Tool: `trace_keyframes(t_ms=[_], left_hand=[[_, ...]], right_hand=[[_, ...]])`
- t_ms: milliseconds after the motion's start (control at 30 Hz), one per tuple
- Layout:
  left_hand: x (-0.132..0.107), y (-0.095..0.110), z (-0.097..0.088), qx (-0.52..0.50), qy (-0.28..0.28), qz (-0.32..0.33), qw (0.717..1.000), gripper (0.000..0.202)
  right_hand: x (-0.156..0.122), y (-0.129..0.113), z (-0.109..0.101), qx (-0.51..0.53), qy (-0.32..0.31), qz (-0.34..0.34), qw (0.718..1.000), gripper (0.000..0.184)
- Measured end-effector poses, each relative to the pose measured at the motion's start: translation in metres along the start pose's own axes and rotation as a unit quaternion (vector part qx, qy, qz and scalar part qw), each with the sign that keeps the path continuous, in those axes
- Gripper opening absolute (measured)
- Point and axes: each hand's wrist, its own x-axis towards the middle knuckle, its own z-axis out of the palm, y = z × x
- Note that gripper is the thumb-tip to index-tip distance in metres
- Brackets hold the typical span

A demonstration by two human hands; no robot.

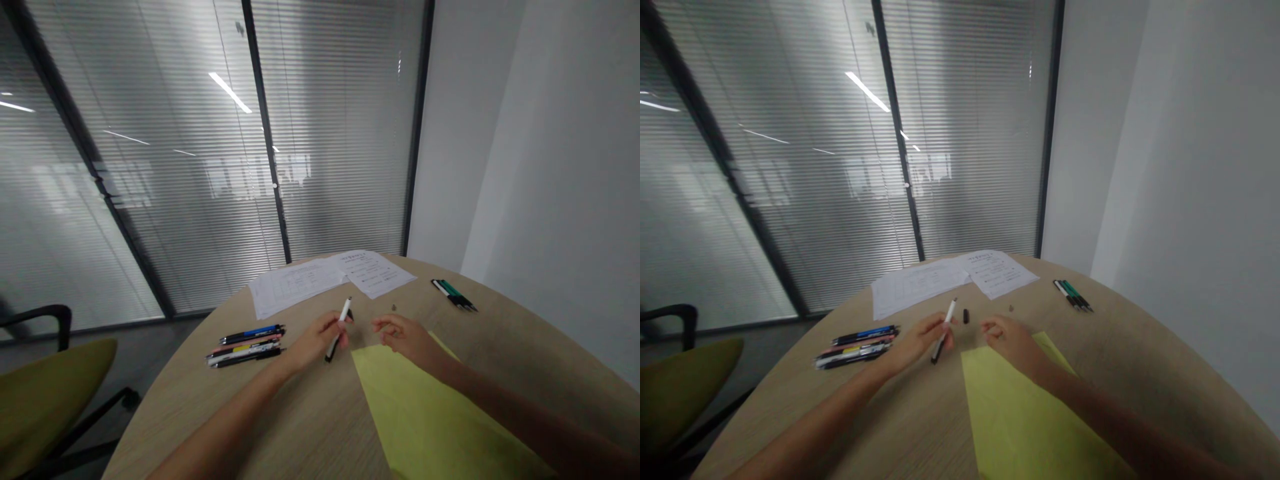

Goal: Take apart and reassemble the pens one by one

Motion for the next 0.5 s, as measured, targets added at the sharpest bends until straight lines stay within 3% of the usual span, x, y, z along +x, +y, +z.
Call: trace_keyframes(t_ms=[233,367,500], left_hand=[[0.007,-0.018,-0.009,-0.141,0.073,0.005,0.987,0.028],[0.009,-0.022,-0.013,-0.109,0.09,-0.011,0.99,0.027],[0.007,-0.023,-0.016,-0.042,0.084,-0.02,0.995,0.025]], right_hand=[[0.051,0.015,0.026,-0.242,-0.056,-0.017,0.968,0.019],[0.081,0.017,0.046,-0.276,-0.037,0.005,0.96,0.019],[0.093,0.017,0.061,-0.288,-0.029,0.013,0.957,0.02]])
